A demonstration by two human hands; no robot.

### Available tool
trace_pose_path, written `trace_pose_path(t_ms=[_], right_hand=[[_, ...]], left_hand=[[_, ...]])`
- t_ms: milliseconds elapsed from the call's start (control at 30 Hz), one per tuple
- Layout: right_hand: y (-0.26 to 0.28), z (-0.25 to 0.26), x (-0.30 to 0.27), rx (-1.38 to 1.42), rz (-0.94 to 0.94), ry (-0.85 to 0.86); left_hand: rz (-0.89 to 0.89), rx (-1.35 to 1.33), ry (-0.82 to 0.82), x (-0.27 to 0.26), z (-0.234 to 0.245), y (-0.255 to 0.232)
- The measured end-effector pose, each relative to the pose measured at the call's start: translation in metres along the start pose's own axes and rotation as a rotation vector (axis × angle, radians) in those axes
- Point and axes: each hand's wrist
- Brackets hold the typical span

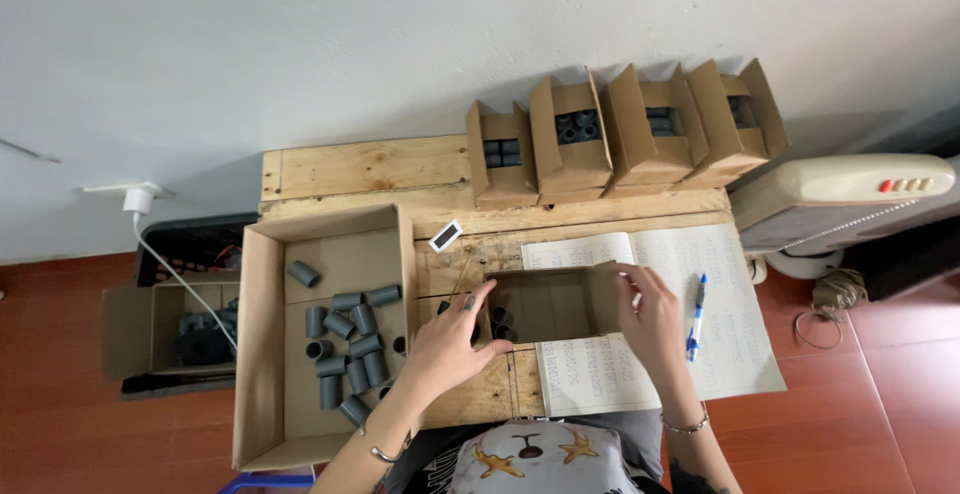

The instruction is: The person measures small gray pipe fittings with a tape measure and records the measurements in a notebook. They handle the fittings one at a time, measuring each and then writing down the result before moving to the next item.

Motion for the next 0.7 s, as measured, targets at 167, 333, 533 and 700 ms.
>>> trace_pose_path(t_ms=[167,333,533,700], right_hand=[[-0.097,0.019,0.001,-0.393,-0.285,-0.264],[-0.136,0.025,-0.001,-0.379,-0.403,-0.173],[-0.167,0.058,-0.01,1.025,-0.277,-0.226],[-0.194,0.072,-0.024,1.45,-0.067,-0.237]], left_hand=[[0.041,0.149,-0.036,0.018,-0.029,0.032],[0.11,0.135,0.025,0.018,-0.023,0.023],[0.055,0.167,-0.015,0.023,-0.031,0.035],[0.111,0.168,0.032,0.024,-0.028,0.029]])
Point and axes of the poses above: each hand's wrist, its own x-axis towards the middle knuckle, its own z-axis out of the back of the hand, y = z × x, and after that the axes turned 9 degrees about -z, right-handed
